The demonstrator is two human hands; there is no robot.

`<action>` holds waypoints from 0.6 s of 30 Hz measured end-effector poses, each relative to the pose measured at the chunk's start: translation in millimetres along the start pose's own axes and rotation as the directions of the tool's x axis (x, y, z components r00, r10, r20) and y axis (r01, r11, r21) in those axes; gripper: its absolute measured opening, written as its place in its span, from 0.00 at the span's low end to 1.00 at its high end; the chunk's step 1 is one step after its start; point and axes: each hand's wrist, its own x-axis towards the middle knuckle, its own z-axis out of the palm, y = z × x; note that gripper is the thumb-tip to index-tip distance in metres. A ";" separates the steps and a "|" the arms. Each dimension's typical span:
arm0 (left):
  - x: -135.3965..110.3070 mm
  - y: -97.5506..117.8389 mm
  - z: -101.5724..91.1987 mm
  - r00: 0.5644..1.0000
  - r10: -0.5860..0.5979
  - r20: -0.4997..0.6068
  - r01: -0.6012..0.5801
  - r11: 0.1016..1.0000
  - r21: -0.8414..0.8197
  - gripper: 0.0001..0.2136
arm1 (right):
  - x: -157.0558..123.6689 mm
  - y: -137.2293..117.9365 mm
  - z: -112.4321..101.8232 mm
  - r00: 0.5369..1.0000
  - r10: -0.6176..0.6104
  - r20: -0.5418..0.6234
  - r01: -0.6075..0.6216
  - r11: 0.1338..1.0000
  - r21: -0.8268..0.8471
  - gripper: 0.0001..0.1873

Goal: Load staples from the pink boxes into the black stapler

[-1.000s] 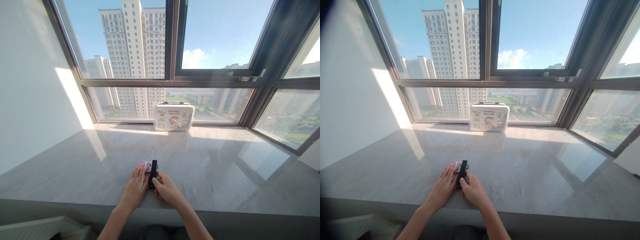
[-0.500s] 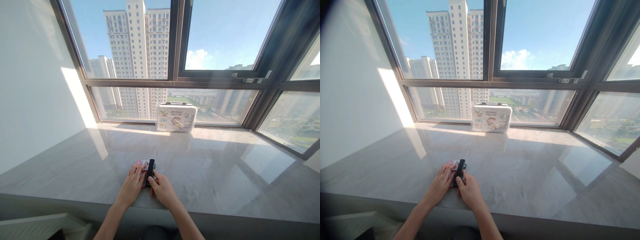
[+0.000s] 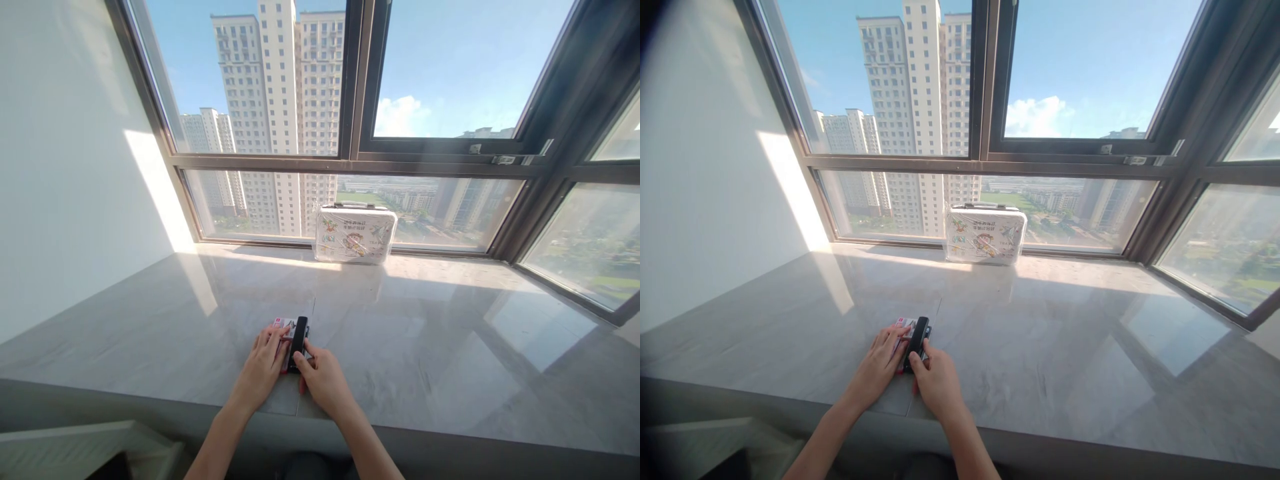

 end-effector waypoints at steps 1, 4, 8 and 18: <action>0.1 -0.1 -0.1 1.000 0.005 -0.006 -0.005 1.000 0.004 0.17 | 0.1 0.0 0.2 1.000 0.001 0.001 -0.001 1.000 -0.002 0.32; 0.5 -0.1 -0.9 1.000 0.013 -0.011 -0.013 1.000 0.010 0.17 | 0.1 -1.2 0.3 1.000 0.002 -0.002 -0.002 1.000 -0.014 0.31; 0.6 0.8 -2.3 0.999 0.034 -0.017 -0.034 0.999 -0.011 0.18 | -1.0 -4.2 -0.1 1.000 0.014 -0.002 -0.014 1.000 -0.027 0.32; 0.2 3.3 -3.0 0.999 0.025 -0.023 -0.025 1.000 -0.017 0.19 | -7.0 -14.1 -3.7 0.999 0.048 -0.010 -0.049 0.998 -0.043 0.33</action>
